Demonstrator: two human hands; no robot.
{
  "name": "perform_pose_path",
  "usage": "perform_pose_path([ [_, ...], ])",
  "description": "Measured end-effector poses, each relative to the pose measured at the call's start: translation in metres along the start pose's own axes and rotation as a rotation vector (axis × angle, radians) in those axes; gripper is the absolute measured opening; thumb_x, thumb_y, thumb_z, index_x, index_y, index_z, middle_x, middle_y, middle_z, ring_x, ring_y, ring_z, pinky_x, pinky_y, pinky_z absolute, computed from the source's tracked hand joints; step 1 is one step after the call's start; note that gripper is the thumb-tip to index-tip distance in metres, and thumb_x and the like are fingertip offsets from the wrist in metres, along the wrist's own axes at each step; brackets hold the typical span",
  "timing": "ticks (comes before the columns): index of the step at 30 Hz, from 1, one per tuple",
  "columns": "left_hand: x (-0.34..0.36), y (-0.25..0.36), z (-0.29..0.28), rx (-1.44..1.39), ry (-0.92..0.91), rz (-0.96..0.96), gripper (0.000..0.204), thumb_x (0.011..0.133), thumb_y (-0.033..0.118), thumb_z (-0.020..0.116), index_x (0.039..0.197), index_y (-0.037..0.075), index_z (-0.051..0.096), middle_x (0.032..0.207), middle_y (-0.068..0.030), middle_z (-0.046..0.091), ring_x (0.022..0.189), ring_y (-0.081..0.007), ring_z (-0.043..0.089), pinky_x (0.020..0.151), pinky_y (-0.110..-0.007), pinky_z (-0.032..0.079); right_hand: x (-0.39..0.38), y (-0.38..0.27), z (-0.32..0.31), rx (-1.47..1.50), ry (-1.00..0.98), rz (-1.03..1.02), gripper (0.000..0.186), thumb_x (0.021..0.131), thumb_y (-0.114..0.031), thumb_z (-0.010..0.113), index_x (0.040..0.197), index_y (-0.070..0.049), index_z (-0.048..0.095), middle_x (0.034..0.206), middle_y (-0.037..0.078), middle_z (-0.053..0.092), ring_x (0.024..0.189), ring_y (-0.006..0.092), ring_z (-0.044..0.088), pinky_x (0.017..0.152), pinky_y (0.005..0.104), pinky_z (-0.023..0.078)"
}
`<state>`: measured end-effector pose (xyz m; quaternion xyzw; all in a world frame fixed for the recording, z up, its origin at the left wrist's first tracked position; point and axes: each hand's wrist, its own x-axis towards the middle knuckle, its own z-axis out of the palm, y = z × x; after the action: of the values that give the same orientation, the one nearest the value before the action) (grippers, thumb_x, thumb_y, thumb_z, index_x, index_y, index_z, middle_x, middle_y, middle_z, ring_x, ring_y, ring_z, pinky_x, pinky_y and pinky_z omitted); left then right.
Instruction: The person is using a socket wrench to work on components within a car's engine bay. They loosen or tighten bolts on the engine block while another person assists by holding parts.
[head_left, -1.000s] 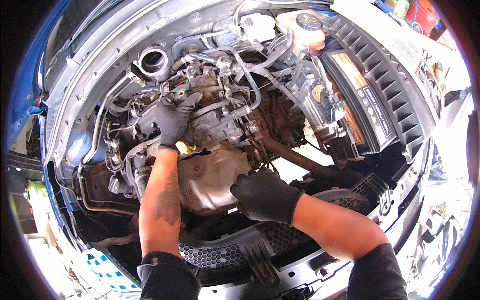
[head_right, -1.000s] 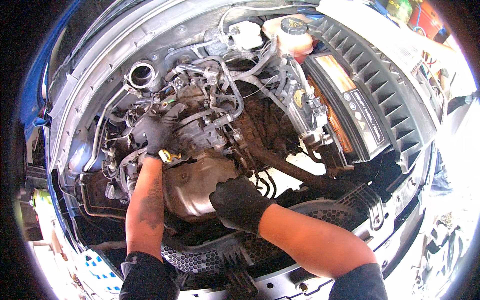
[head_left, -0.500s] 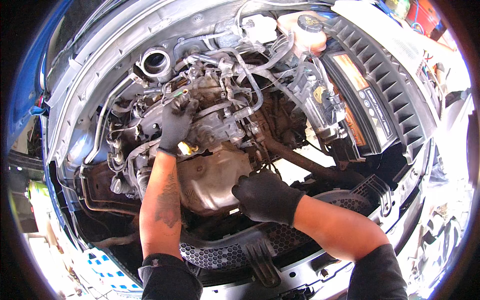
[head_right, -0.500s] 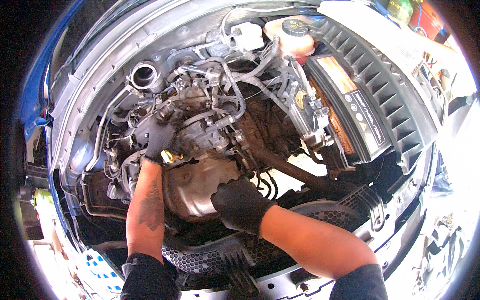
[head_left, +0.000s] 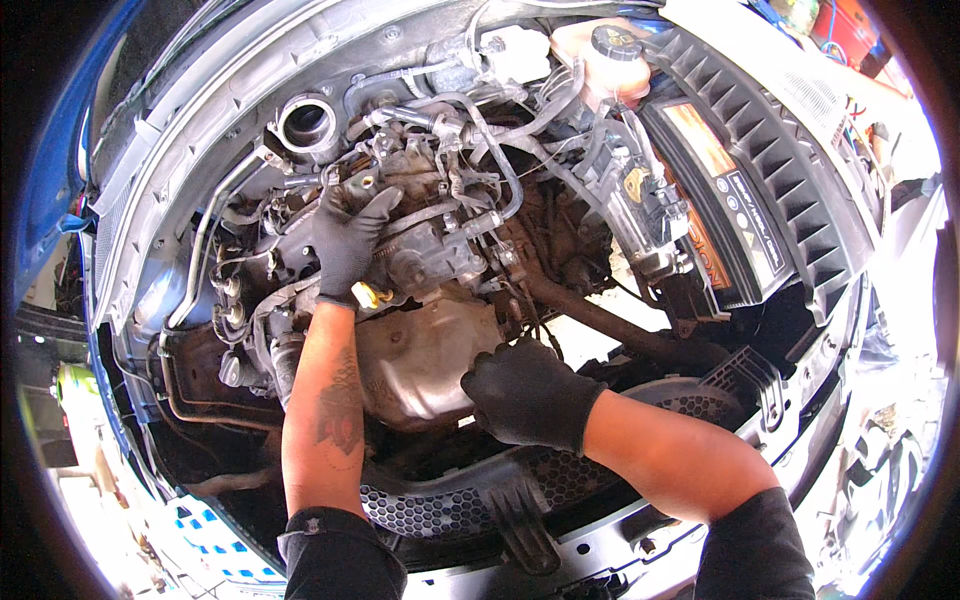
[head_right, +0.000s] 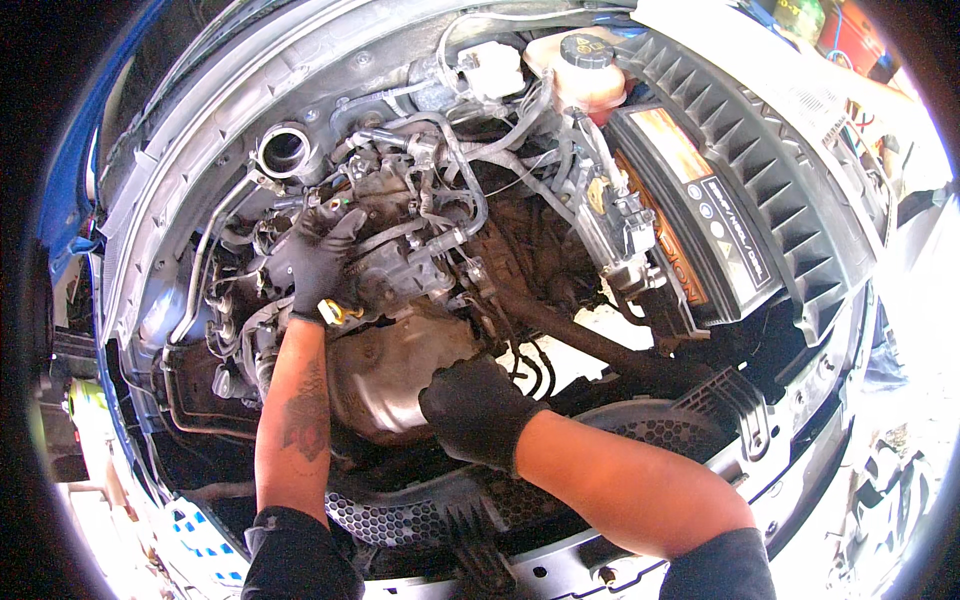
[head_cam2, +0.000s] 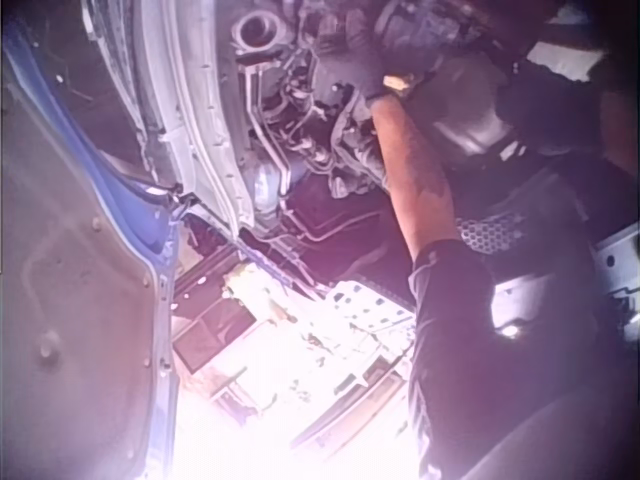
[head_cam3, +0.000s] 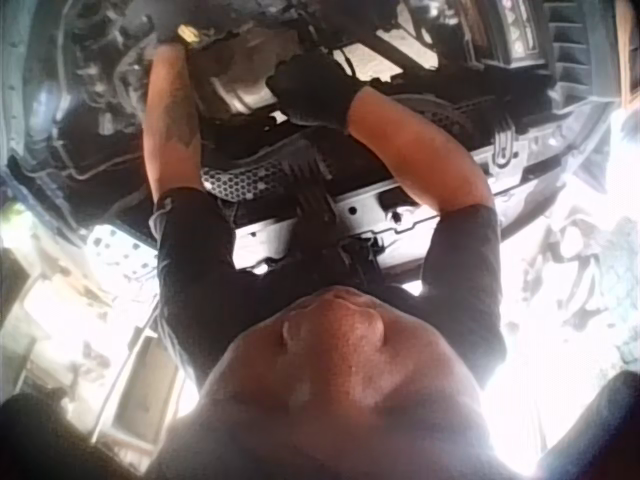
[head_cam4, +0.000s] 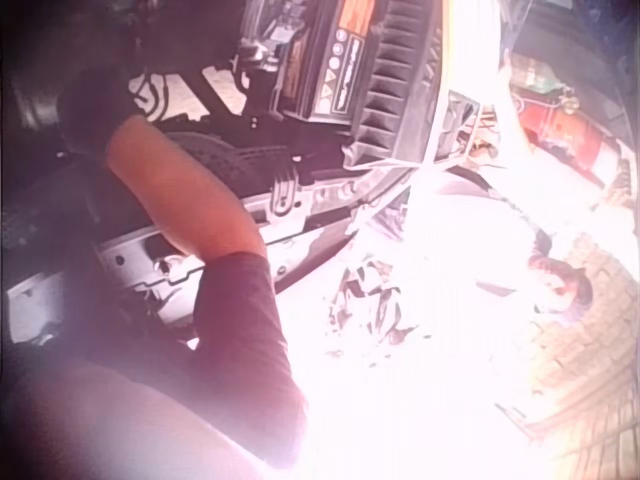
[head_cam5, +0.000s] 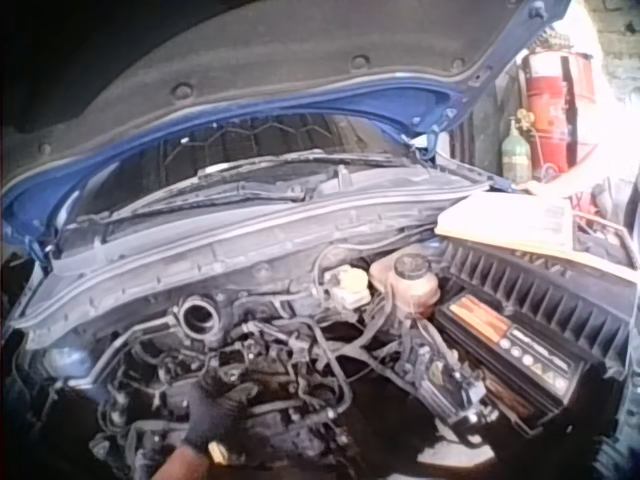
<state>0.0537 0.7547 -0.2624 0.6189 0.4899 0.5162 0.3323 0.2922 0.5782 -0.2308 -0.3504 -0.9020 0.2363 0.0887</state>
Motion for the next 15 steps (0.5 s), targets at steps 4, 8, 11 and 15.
perform_pose_path([
  [4, -0.002, -0.015, -0.008, 0.021, -0.033, -0.046, 0.015, 0.090, 0.012, 0.080, 0.095, 0.000, 0.075, 0.092, -0.0042, 0.076, 0.079, -0.0075, 0.065, 0.075, -0.028, 0.053, 0.001, -0.002, 0.001, -0.022, 0.032, -0.026, 0.016, 0.072, -0.019, 0.073, 0.077, -0.004, 0.069, 0.075, 0.018, 0.068, 0.066, 0.0358, 0.071, 0.062, 0.0480, 0.057],
  [8, 0.005, -0.012, -0.007, 0.319, 0.122, -0.069, 0.021, 0.088, 0.016, 0.081, 0.078, 0.002, 0.070, 0.076, -0.0024, 0.071, 0.070, -0.0072, 0.058, 0.067, -0.029, 0.050, 0.000, -0.002, -0.001, -0.034, 0.021, -0.014, 0.016, 0.071, -0.019, 0.073, 0.077, -0.004, 0.069, 0.075, 0.018, 0.068, 0.066, 0.0356, 0.071, 0.062, 0.0476, 0.057],
  [11, 0.003, 0.002, 0.008, -0.039, 0.131, -0.055, 0.025, 0.085, 0.019, 0.084, 0.076, 0.002, 0.069, 0.071, -0.0015, 0.069, 0.067, -0.0077, 0.057, 0.065, -0.029, 0.049, 0.000, -0.002, -0.003, -0.024, 0.027, -0.016, 0.016, 0.071, -0.019, 0.073, 0.077, -0.004, 0.070, 0.075, 0.017, 0.068, 0.066, 0.0353, 0.071, 0.062, 0.0474, 0.057],
  [15, 0.001, -0.015, -0.004, 0.163, 0.062, -0.015, 0.017, 0.089, 0.014, 0.080, 0.084, 0.001, 0.070, 0.078, -0.0010, 0.069, 0.073, -0.0081, 0.059, 0.070, -0.029, 0.050, 0.000, 0.000, 0.000, -0.002, 0.040, -0.030, 0.016, 0.071, -0.018, 0.073, 0.078, -0.004, 0.069, 0.076, 0.017, 0.067, 0.066, 0.0352, 0.071, 0.061, 0.0474, 0.057],
])
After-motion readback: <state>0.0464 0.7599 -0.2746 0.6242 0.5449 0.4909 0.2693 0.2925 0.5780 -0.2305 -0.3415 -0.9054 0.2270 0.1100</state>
